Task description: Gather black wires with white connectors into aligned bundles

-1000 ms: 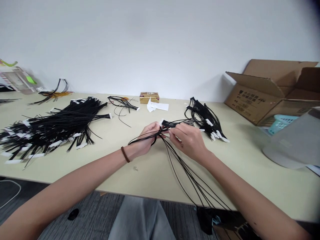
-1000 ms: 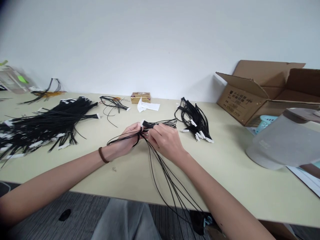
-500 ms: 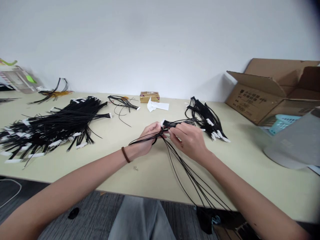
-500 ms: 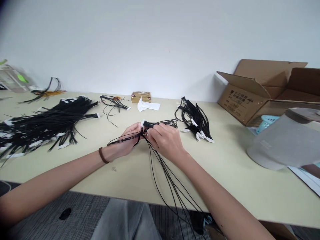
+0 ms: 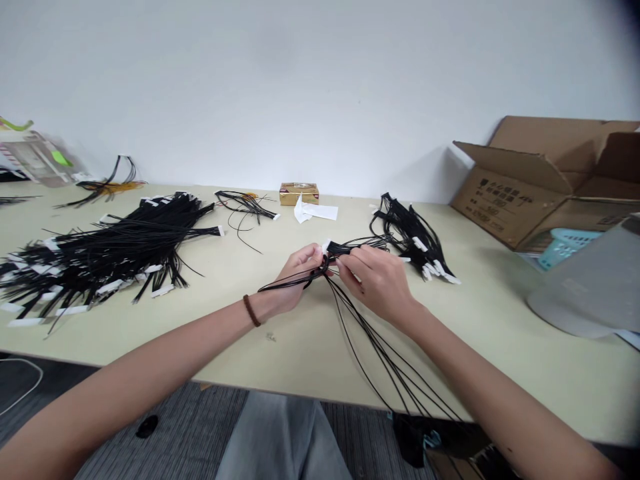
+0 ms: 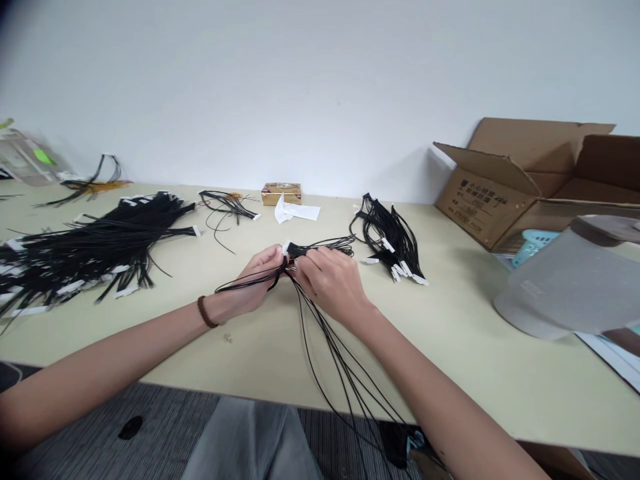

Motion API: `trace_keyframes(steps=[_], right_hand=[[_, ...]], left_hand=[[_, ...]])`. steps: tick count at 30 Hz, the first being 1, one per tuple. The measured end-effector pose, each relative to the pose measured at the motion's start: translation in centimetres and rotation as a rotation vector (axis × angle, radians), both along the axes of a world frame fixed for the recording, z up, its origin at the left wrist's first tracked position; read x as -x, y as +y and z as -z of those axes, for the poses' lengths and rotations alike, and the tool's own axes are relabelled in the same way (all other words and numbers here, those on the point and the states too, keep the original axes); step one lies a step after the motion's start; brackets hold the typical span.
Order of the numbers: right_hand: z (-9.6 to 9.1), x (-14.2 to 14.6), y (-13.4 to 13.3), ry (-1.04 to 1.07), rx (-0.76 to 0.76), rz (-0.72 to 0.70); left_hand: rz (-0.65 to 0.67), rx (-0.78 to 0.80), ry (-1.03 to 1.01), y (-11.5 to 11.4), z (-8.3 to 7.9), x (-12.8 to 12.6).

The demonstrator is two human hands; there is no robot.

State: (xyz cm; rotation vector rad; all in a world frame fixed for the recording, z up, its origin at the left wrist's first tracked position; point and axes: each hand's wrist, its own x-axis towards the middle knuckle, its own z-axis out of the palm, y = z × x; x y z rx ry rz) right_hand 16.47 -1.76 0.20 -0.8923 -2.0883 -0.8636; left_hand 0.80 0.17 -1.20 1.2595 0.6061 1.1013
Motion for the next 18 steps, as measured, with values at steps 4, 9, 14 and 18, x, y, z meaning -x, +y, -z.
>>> trace_keyframes(steps=[4,9,14,18], right_hand=[[0.18,0.13,0.00,0.012,0.009,0.000],[0.48,0.22,0.07,0.016,0.002,-0.010],[0.64,0.15,0.00,0.014,-0.005,-0.014],[0.71,0.18,-0.02,0.008,0.004,-0.012]], left_hand=[[-0.013,-0.021,0.028,-0.13,-0.11,0.08],[-0.029,-0.097,0.085,-0.12,-0.05,0.15],[-0.079,-0.158,0.168,-0.26,-0.29,0.26],[-0.087,-0.167,0.177,-0.36,-0.42,0.25]])
